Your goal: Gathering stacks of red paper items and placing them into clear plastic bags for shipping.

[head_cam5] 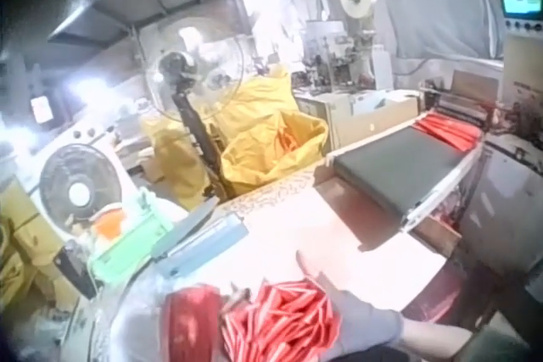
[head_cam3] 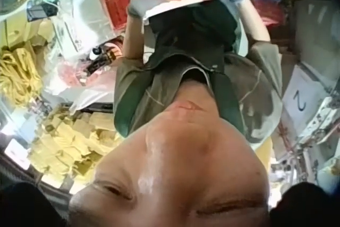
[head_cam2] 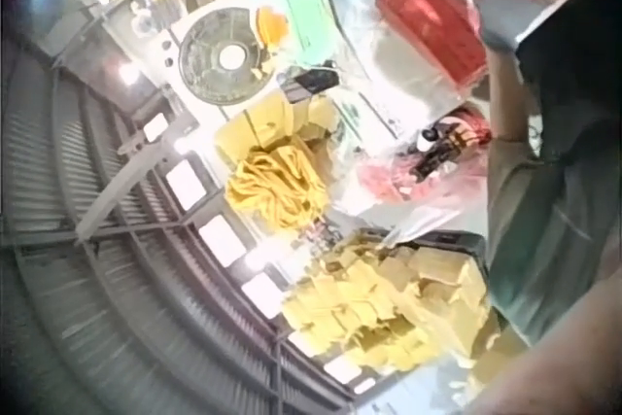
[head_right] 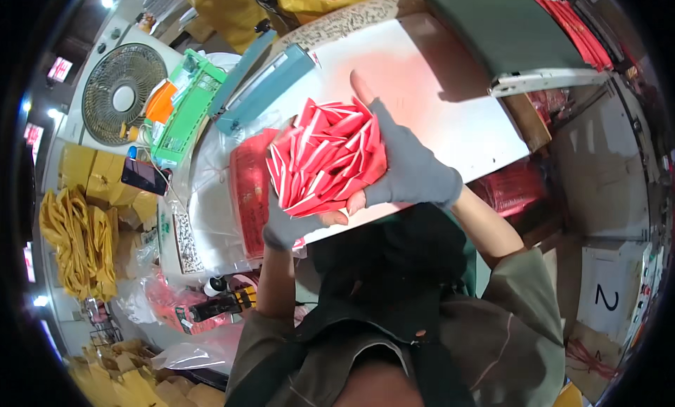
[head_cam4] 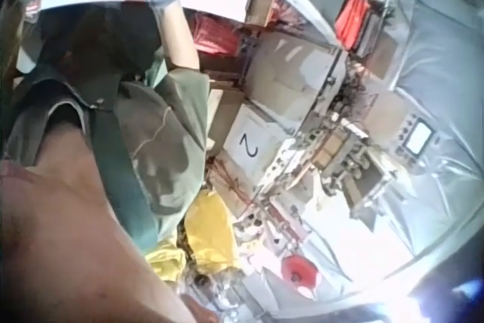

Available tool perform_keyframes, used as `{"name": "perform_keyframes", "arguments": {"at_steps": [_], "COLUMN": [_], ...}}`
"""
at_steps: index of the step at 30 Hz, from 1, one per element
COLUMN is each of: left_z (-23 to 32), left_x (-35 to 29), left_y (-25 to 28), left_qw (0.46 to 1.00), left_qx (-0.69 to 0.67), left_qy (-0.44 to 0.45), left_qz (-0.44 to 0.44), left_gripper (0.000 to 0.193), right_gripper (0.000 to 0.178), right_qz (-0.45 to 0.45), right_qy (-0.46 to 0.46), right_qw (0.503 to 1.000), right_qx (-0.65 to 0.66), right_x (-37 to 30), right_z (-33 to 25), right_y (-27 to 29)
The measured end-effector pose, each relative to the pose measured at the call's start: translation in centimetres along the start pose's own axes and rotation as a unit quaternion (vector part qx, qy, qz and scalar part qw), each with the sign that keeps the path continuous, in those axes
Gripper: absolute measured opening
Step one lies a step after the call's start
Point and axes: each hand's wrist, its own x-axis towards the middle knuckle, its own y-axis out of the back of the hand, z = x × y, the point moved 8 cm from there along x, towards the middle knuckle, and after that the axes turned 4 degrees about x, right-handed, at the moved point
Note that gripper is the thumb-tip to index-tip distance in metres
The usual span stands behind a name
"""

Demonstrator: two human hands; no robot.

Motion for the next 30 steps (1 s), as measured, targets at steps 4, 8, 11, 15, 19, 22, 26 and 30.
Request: {"name": "perform_keyframes", "arguments": {"at_steps": [4,8,11,15,19,22,26,30], "left_z": [1.1,2.1,2.2,-6.3,-11.2,-8.9,-1.9,0.1], "left_x": [1.1,0.3,-3.3,-6.0,-9.2,-11.0,-13.8,-18.3], "left_y": [0.9,-0.5,-0.6,-0.5,2.2,5.6,19.6,34.6], "left_qw": [0.99,0.989,0.991,0.965,0.956,0.963,0.914,0.711], "left_qx": [0.021,0.109,-0.014,-0.141,-0.161,0.046,0.366,0.66], "left_qy": [-0.089,0.03,0.104,0.217,0.211,0.208,-0.003,0.059], "left_qz": [0.107,0.096,0.086,0.052,0.128,0.166,0.174,0.234], "left_gripper": [0.115,0.105,0.092,0.072,0.063,0.055,0.036,0.028], "right_gripper": [0.133,0.113,0.084,0.042,0.027,0.028,0.022,0.015], "right_qz": [0.015,0.102,0.086,-0.143,-0.222,-0.262,-0.278,-0.278], "right_qy": [0.175,0.254,0.121,-0.179,-0.208,-0.16,-0.195,-0.189], "right_qw": [0.977,0.962,0.98,0.954,0.947,0.95,0.941,0.942], "right_qx": [0.122,0.025,0.131,0.194,0.102,0.052,-0.005,0.019], "right_x": [2.0,-0.2,-2.2,-0.2,1.9,3.7,4.0,4.3], "right_z": [-4.0,-5.5,-3.3,4.6,9.5,11.1,13.2,13.4], "right_y": [-2.0,-2.4,-3.8,-5.3,-8.5,-10.8,-11.8,-13.0]}}
